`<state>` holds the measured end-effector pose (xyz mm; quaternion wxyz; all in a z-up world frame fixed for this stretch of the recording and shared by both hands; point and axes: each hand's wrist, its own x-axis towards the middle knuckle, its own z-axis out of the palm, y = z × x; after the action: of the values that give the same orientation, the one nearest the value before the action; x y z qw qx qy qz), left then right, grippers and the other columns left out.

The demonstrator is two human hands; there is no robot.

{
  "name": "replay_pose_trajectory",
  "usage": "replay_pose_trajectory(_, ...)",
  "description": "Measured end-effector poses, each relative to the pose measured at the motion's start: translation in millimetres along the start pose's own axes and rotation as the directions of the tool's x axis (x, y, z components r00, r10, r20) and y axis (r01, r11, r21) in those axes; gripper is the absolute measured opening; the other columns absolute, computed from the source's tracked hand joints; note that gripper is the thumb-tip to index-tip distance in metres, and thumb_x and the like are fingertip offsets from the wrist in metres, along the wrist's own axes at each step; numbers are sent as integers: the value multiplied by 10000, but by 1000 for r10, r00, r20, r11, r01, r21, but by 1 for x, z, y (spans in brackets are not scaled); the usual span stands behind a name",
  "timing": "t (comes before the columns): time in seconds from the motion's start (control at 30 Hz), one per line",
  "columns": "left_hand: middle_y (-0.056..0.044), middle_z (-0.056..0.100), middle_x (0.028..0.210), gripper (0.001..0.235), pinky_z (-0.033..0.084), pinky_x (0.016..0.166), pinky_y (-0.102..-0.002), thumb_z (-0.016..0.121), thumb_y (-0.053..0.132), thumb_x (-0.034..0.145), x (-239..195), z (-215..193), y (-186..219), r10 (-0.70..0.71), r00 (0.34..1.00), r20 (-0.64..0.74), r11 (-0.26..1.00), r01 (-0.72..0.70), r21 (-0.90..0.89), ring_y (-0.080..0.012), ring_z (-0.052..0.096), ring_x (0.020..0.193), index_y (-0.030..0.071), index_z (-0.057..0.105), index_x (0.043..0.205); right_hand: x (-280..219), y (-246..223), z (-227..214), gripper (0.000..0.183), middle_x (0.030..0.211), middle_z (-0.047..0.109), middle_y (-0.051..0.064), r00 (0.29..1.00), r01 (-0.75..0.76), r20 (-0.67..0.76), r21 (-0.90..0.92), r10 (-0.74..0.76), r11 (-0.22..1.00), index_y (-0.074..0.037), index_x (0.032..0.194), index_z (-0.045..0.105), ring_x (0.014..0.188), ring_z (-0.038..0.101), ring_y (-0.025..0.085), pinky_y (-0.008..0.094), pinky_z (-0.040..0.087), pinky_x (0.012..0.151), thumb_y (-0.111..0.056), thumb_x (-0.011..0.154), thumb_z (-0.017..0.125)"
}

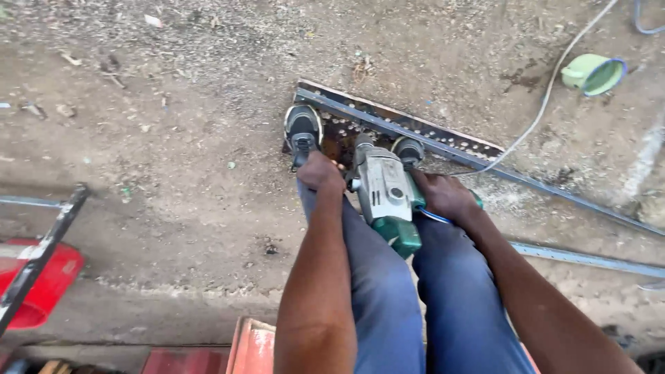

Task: Drilling multiple holes into a metal plate using a power drill while stabilizing the workpiece with feet.

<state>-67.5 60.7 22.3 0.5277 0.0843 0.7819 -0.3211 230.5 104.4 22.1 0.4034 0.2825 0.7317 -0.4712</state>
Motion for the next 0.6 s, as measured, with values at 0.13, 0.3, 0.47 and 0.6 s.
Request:
replay_pose_trajectory(0.13,-60,787,976,111,541,809,-371,667,118,972,-8,-2,-2,29,999,22,999,-30,28,-249,759,950,104,742,1052,-18,-1,0,758,1142,686,252,997,29,-65,-55,-32,998,-106,1445,440,973,703,541,663,567,813,-453,795,616)
replay_pose_trajectory(0.3,-116,598,1163,213,381,877,-518,691,203,943,79,76,-26,69,993,97,998,-68,-15,-329,542,1148,134,620,1132,-8,-4,10,797,1117,695,242,996,43,-73,-5,-43,999,-89,1452,449,972,708,518,635,586,791,-491,787,623)
replay_pose_trajectory(0.47,-353,252,1631,589,141,1005,-931,485,143,998,110,116,-22,124,953,278,988,-144,55,-603,177,1494,-19,325,1541,-4,-7,10,789,1096,699,237,992,62,-110,-27,-64,998,-105,1449,451,951,713,514,649,582,788,-476,774,622)
replay_pose_trajectory(0.6,-286,127,1700,646,40,1172,-819,328,235,1027,87,87,-29,98,940,328,969,-165,186,-532,80,1549,-5,229,1619,-5,-14,16,805,1056,694,259,989,91,-120,-14,-92,996,-72,1452,436,951,707,521,649,579,789,-468,775,616)
